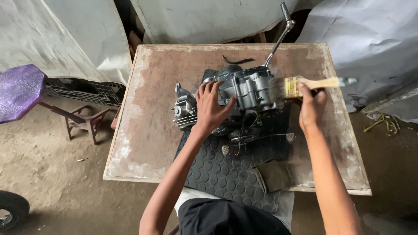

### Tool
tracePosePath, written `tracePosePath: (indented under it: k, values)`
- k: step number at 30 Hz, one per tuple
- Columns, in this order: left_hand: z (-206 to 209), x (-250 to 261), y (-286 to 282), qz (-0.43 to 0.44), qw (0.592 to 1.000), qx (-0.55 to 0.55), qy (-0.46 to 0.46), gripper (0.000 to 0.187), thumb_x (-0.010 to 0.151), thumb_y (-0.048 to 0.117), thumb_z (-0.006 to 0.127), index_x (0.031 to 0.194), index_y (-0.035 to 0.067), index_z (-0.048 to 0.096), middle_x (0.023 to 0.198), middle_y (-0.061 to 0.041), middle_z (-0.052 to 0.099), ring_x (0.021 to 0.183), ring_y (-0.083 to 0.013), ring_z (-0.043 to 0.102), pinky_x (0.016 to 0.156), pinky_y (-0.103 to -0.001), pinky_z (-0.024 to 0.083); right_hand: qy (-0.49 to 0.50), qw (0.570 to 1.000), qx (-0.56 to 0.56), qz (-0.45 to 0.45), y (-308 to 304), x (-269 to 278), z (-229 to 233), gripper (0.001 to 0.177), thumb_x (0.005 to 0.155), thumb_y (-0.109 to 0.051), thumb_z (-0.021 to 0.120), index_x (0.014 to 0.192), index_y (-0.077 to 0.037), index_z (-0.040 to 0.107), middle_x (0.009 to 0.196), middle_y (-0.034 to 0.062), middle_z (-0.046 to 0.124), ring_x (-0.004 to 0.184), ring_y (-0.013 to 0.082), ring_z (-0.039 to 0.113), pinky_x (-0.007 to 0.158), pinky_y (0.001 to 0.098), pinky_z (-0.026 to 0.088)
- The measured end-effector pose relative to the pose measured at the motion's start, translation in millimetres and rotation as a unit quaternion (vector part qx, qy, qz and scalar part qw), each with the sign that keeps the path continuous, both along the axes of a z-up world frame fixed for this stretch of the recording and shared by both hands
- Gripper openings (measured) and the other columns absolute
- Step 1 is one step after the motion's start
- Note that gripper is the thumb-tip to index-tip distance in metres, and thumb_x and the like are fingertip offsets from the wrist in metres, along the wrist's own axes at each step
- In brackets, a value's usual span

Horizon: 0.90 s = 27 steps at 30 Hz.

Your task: Cleaning a motorcycle engine component with a brush and a rag on a workbench.

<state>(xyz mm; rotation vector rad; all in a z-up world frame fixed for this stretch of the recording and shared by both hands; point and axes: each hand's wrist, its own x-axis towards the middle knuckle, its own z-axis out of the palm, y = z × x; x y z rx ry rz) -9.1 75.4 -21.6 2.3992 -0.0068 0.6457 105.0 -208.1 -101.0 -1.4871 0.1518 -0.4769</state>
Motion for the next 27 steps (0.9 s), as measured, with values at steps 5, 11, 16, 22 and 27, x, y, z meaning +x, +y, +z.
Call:
tracePosePath:
  k: [5, 11, 16, 22, 27]
  values:
    - [-19, 13, -11, 0.033, 0.999, -0.01, -0.024, 0.048, 0.078, 0.032, 0.076, 0.12, 0.013, 0.065, 0.134, -0.011, 0.053, 0.141, -0.0398, 0.036, 0.109, -0.06, 0.036, 0.087, 0.985, 0.126, -0.085, -21, 56, -88, 0.089, 0.092, -0.045, 0.086, 0.152, -0.004, 0.034, 0.151, 0.0232, 0.036, 0.141, 0.0397, 0.043, 0.116, 0.0535, 0.04]
    - [-31, 14, -4, 0.043, 0.998, -0.008, -0.049, 0.033, 0.07, 0.031, 0.078, 0.1, 0.023, 0.07, 0.13, -0.002, 0.053, 0.143, -0.0329, 0.038, 0.108, -0.056, 0.038, 0.053, 0.997, 0.028, -0.05, -37, 27, -72, 0.052, 0.09, -0.041, 0.08, 0.134, -0.015, 0.066, 0.136, 0.017, 0.06, 0.128, 0.0282, 0.054, 0.11, 0.0426, 0.042]
    - [-37, 18, -6, 0.052, 0.996, -0.008, -0.077, 0.028, 0.068, 0.03, 0.078, 0.095, 0.024, 0.07, 0.128, -0.001, 0.056, 0.142, -0.0316, 0.041, 0.107, -0.053, 0.039, -0.026, 0.991, -0.121, 0.047, -49, 12, -25, 0.023, 0.103, -0.021, 0.07, 0.124, -0.013, 0.064, 0.12, 0.0057, 0.06, 0.114, 0.017, 0.052, 0.103, 0.0385, 0.045]
    - [-48, 18, -7, 0.057, 0.987, -0.039, -0.145, 0.012, 0.077, 0.021, 0.067, 0.088, 0.025, 0.068, 0.117, 0.004, 0.068, 0.14, -0.0278, 0.049, 0.109, -0.047, 0.039, -0.112, 0.978, -0.164, 0.07, -14, -1, 17, 0.023, 0.101, -0.017, 0.065, 0.123, -0.01, 0.064, 0.112, 0.0115, 0.06, 0.112, 0.022, 0.057, 0.102, 0.039, 0.047]
    - [-51, 15, -5, 0.042, 0.984, -0.075, -0.158, 0.021, 0.075, 0.02, 0.066, 0.095, 0.024, 0.07, 0.119, 0.005, 0.072, 0.139, -0.0262, 0.052, 0.112, -0.043, 0.038, -0.063, 0.979, -0.186, 0.062, -42, 0, -16, 0.022, 0.103, -0.015, 0.067, 0.124, -0.008, 0.065, 0.114, 0.0136, 0.063, 0.112, 0.0234, 0.059, 0.102, 0.0407, 0.048]
